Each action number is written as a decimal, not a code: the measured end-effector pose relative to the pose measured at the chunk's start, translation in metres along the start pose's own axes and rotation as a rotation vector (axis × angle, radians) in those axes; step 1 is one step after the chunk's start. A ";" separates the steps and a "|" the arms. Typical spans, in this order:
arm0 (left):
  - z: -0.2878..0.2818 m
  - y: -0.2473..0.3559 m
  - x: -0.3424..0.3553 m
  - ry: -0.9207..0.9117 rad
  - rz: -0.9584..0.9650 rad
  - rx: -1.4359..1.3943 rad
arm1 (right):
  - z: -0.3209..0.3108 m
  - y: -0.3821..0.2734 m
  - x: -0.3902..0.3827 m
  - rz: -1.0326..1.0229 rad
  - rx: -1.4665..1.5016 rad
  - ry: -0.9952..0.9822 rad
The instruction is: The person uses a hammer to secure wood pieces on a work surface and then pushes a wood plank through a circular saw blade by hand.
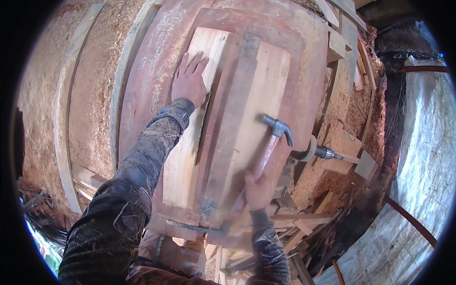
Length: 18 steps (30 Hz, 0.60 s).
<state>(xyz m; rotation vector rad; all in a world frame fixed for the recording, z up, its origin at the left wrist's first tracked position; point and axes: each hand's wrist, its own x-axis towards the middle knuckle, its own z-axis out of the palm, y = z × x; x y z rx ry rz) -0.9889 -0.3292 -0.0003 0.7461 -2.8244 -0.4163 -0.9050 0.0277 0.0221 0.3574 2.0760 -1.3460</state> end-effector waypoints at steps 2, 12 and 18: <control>0.000 0.001 0.001 0.005 0.006 0.002 | 0.002 0.004 0.001 -0.045 -0.069 0.038; 0.002 0.001 0.001 0.004 0.003 -0.010 | 0.002 0.007 0.003 -0.137 -0.198 0.072; 0.002 -0.001 0.000 0.014 0.010 -0.007 | 0.004 0.000 0.001 -0.088 -0.155 0.062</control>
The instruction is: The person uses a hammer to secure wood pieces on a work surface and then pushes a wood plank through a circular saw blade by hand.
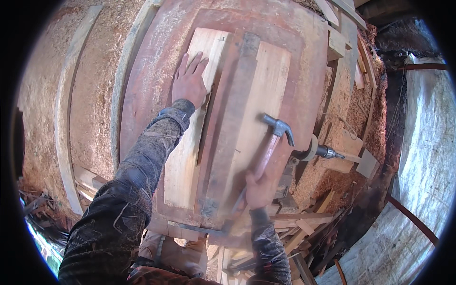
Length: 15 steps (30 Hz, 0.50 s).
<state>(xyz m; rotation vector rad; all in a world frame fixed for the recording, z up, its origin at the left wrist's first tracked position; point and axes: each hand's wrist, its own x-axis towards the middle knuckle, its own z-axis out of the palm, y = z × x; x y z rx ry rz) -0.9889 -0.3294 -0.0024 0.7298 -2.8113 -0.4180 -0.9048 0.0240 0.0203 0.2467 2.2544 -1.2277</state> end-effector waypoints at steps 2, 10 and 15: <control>0.001 -0.001 0.000 0.004 0.003 0.004 | 0.001 -0.005 -0.001 -0.021 0.080 -0.024; -0.003 0.003 0.003 -0.009 0.010 0.015 | 0.000 0.007 0.000 -0.026 0.048 -0.001; 0.000 -0.006 0.002 -0.016 0.002 0.014 | -0.005 -0.026 -0.018 -0.019 0.181 -0.004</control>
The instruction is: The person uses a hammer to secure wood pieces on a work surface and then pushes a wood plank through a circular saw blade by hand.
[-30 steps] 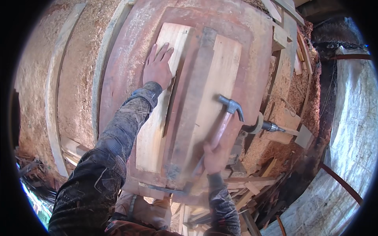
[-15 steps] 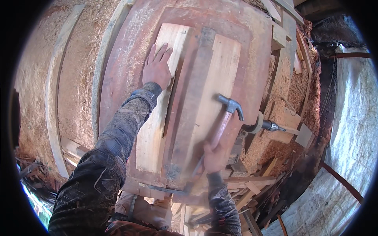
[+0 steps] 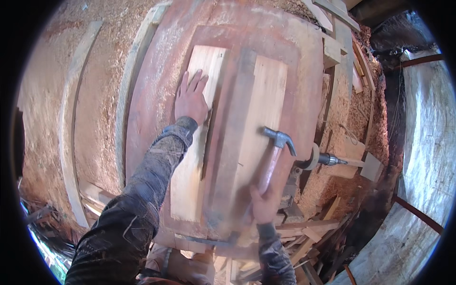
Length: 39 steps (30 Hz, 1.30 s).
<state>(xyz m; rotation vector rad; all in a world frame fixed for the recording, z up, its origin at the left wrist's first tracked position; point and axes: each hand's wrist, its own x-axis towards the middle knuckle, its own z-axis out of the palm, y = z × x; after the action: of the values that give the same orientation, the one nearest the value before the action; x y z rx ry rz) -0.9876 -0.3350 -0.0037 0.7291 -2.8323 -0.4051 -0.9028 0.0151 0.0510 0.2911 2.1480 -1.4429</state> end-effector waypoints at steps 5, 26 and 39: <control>0.001 -0.005 0.004 -0.093 0.027 0.096 | -0.037 -0.075 -0.002 -0.085 0.279 -0.147; 0.003 -0.005 0.005 0.002 -0.038 -0.089 | 0.111 -0.385 0.147 -0.819 0.691 -0.257; 0.008 0.008 0.008 0.001 -0.030 -0.158 | 0.217 -0.329 0.303 -0.517 0.145 0.042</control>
<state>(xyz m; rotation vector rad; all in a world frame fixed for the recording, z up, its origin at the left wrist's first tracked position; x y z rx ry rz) -1.0001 -0.3302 -0.0075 0.7403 -2.7517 -0.6250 -1.2390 -0.3488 0.0864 -0.2053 2.2569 -1.8900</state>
